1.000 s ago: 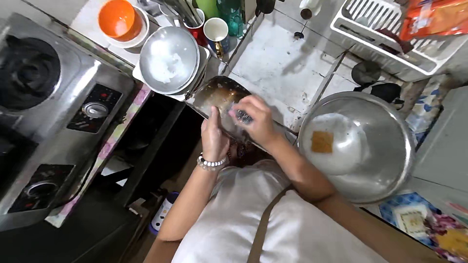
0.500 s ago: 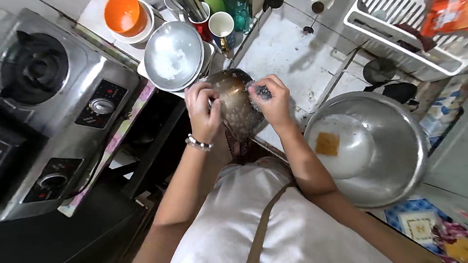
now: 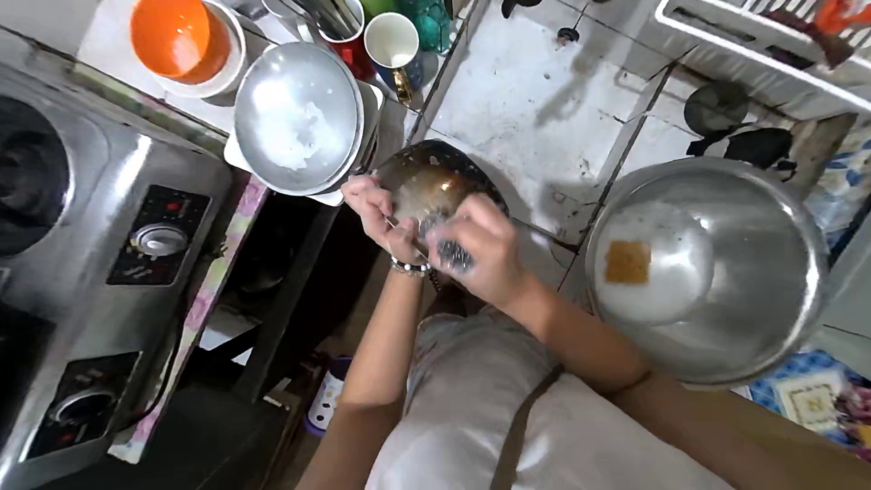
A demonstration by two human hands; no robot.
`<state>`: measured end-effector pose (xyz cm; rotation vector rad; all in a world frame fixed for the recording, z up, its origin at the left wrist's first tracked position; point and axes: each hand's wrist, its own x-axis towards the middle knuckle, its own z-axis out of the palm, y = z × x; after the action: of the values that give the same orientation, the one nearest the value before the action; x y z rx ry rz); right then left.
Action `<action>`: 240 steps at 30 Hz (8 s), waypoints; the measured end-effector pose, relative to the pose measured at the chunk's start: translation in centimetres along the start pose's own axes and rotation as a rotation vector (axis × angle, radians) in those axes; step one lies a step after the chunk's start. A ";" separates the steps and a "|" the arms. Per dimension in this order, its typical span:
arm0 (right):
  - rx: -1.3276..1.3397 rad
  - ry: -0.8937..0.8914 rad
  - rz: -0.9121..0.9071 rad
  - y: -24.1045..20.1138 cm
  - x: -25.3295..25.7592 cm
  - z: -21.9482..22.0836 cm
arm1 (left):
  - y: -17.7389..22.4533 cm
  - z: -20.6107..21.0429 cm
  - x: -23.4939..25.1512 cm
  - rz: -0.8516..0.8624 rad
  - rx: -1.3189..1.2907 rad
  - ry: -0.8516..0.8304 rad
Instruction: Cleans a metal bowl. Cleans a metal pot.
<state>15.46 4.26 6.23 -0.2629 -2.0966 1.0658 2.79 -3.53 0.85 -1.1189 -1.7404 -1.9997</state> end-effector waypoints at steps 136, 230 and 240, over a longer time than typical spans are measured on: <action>0.156 0.373 0.169 -1.0 -5.5 1.9 | 10.1 -0.4 -4.2 -0.738 0.008 0.042; -0.141 -0.157 -0.005 6.4 5.3 -3.5 | 6.5 -3.7 -1.7 -0.471 0.074 -0.380; -0.079 -0.102 0.089 7.8 5.7 -2.5 | 6.7 -4.5 -2.6 -0.476 0.110 -0.374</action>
<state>12.15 13.45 4.31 -0.3499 -2.2393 1.0700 7.12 -10.06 4.00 -1.1850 -2.4735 -1.9981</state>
